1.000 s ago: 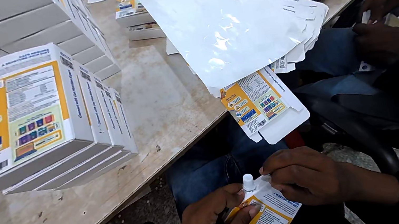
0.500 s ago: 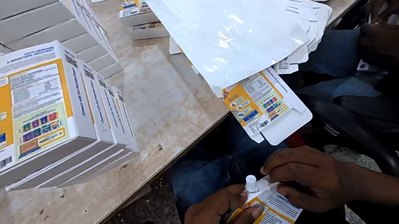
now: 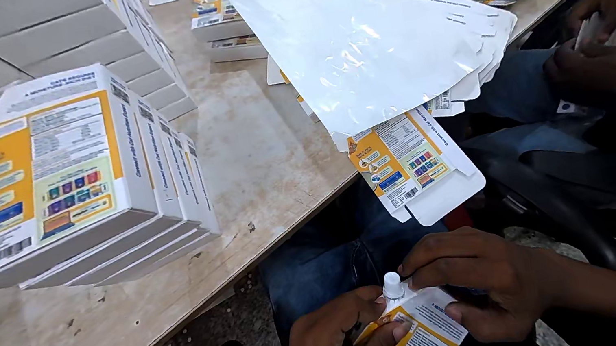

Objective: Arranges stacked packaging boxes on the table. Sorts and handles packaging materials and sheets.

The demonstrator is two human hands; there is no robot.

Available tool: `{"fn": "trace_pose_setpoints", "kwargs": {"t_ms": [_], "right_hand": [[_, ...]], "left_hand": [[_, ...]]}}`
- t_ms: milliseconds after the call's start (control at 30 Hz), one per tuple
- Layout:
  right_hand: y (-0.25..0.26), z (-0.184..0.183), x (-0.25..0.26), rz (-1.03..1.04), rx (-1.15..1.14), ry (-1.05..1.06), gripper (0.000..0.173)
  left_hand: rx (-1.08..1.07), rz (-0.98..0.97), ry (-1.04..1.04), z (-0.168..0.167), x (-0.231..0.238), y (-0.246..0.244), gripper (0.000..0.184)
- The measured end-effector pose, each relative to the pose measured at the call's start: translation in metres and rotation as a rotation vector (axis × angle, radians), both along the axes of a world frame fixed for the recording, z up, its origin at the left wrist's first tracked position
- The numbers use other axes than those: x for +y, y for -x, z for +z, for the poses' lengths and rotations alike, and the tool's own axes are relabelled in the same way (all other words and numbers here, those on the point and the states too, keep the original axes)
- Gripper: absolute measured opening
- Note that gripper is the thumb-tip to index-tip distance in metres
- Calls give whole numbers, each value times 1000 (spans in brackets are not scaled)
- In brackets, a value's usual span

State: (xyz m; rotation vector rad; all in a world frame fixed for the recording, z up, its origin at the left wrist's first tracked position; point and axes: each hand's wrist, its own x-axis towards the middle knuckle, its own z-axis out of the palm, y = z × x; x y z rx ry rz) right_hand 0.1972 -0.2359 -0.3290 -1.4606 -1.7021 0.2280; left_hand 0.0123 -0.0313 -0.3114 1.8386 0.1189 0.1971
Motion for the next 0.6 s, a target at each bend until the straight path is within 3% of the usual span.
{"fn": "trace_pose_setpoints", "kwargs": {"t_ms": [267, 600], "right_hand": [[6, -2, 2, -6, 78, -3, 36], [5, -10, 4, -3, 399, 24, 29]], "left_hand": [[10, 3, 3, 0, 1, 0, 18], [25, 11, 94, -4, 4, 1, 18]]}}
